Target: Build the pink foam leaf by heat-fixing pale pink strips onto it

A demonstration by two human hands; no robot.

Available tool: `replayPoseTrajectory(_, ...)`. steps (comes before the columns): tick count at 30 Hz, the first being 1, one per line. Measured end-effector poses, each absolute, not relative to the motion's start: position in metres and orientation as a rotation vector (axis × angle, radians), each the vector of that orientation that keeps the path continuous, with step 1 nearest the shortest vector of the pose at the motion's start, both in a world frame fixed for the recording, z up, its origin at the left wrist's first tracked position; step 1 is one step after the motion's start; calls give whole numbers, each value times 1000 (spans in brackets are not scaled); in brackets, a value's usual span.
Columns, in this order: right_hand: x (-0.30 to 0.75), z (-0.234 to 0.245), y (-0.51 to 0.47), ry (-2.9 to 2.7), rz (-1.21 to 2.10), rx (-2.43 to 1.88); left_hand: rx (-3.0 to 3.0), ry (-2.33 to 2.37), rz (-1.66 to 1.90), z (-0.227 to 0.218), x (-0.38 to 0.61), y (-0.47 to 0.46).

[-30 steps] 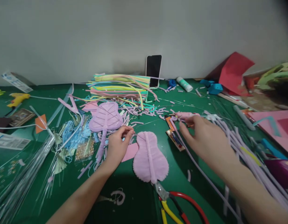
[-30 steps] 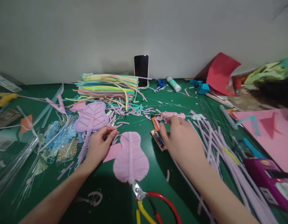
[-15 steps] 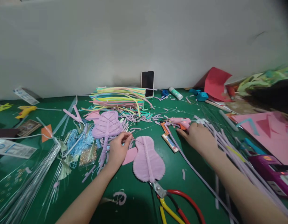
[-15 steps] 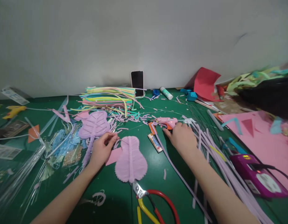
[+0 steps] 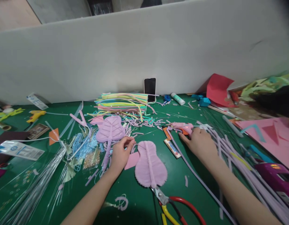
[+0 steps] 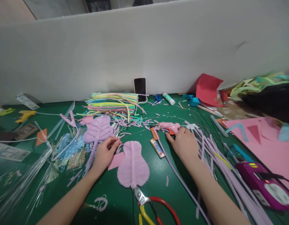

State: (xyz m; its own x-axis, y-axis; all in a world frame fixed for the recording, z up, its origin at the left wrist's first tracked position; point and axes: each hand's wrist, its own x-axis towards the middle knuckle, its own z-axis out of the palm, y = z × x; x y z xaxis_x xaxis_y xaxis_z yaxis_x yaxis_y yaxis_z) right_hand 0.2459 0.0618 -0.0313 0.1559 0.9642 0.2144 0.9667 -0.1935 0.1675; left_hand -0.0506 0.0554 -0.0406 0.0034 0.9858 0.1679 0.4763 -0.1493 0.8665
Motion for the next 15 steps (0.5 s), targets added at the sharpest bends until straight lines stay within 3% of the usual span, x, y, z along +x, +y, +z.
replayPoseTrajectory(8, 249, -34, 61, -1983, -427, -2330, 1660, 1579, 1141, -24, -62, 57)
replayPoseTrajectory(15, 256, -42, 62, -2025, -367, -2228, 1554, 1868, 1350, 1, -149, 116)
